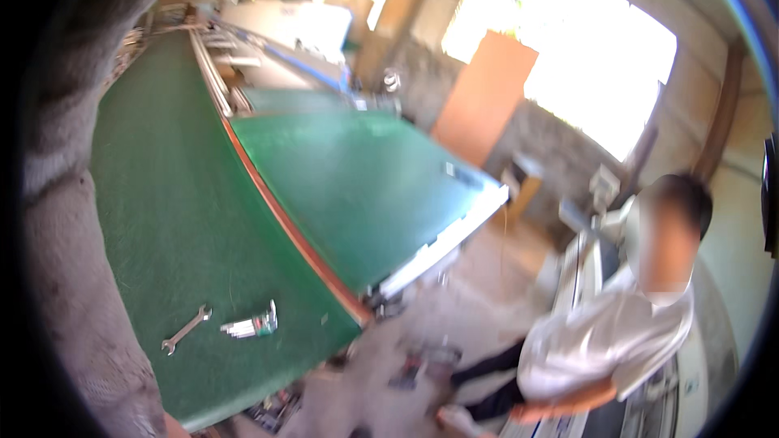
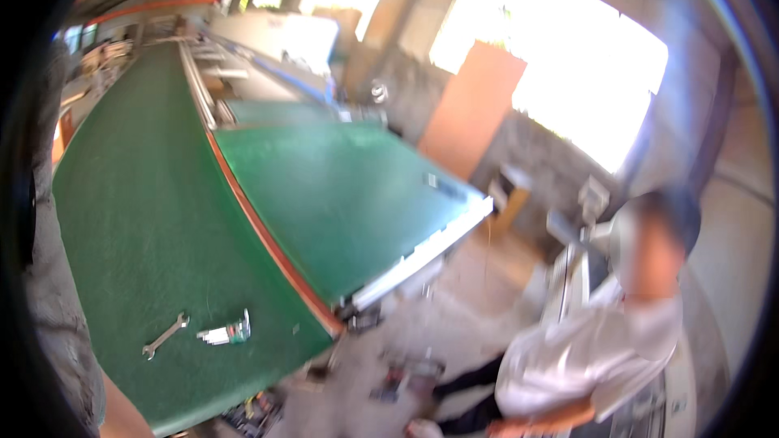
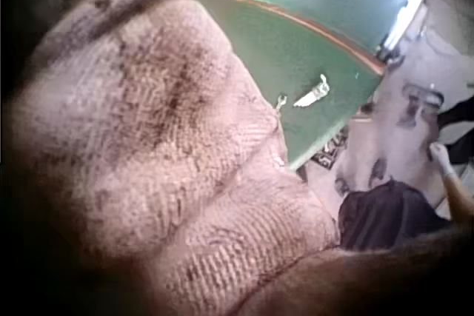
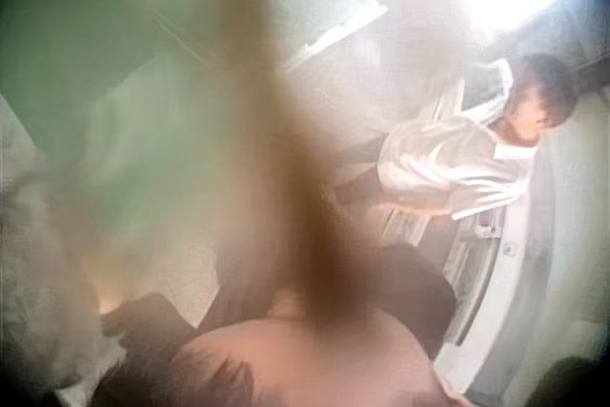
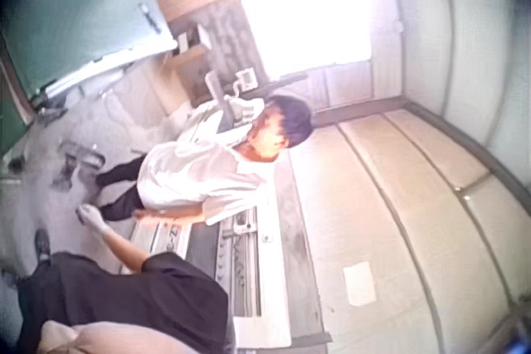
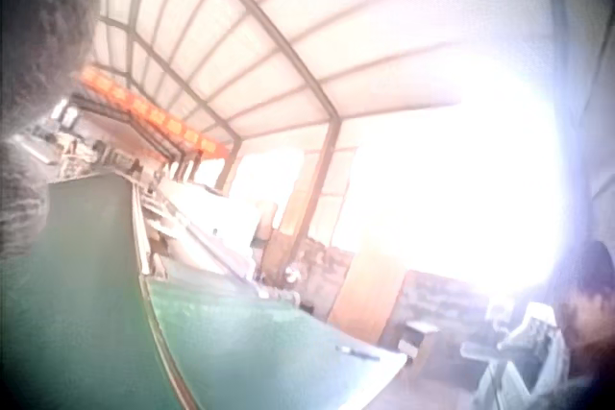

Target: The person fits a sprocket and chain onto a machine shaft by hand, taps the sprocket with a wrench, and tightens its set screw using an Allen key.

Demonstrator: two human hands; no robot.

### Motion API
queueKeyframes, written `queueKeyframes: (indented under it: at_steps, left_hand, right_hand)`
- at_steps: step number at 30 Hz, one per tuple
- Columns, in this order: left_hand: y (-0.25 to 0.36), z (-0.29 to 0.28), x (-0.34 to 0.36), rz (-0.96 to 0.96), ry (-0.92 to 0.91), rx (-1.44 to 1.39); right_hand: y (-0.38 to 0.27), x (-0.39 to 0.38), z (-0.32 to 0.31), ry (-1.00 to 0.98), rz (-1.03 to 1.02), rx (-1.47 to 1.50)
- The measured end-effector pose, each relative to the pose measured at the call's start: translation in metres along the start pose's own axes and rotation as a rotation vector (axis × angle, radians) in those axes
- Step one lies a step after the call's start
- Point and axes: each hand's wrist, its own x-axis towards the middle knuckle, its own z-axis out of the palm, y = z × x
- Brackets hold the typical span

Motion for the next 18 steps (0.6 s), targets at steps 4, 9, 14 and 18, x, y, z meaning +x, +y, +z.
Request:
queueKeyframes:
  at_steps: [4,9,14,18]
  left_hand:
    - [0.004,-0.029,-0.008,0.02,0.045,-0.025]
    - [0.027,-0.053,-0.023,0.043,0.04,0.034]
    - [0.028,-0.046,-0.029,0.079,0.017,-0.018]
    - [0.049,-0.049,-0.035,0.094,0.006,-0.052]
  right_hand:
    - [0.008,-0.004,0.018,0.141,-0.096,0.072]
    - [0.04,-0.037,0.157,0.386,-0.385,-0.049]
    - [-0.006,-0.061,0.219,0.449,-0.321,0.178]
    - [0.011,-0.051,0.236,0.454,-0.313,0.338]
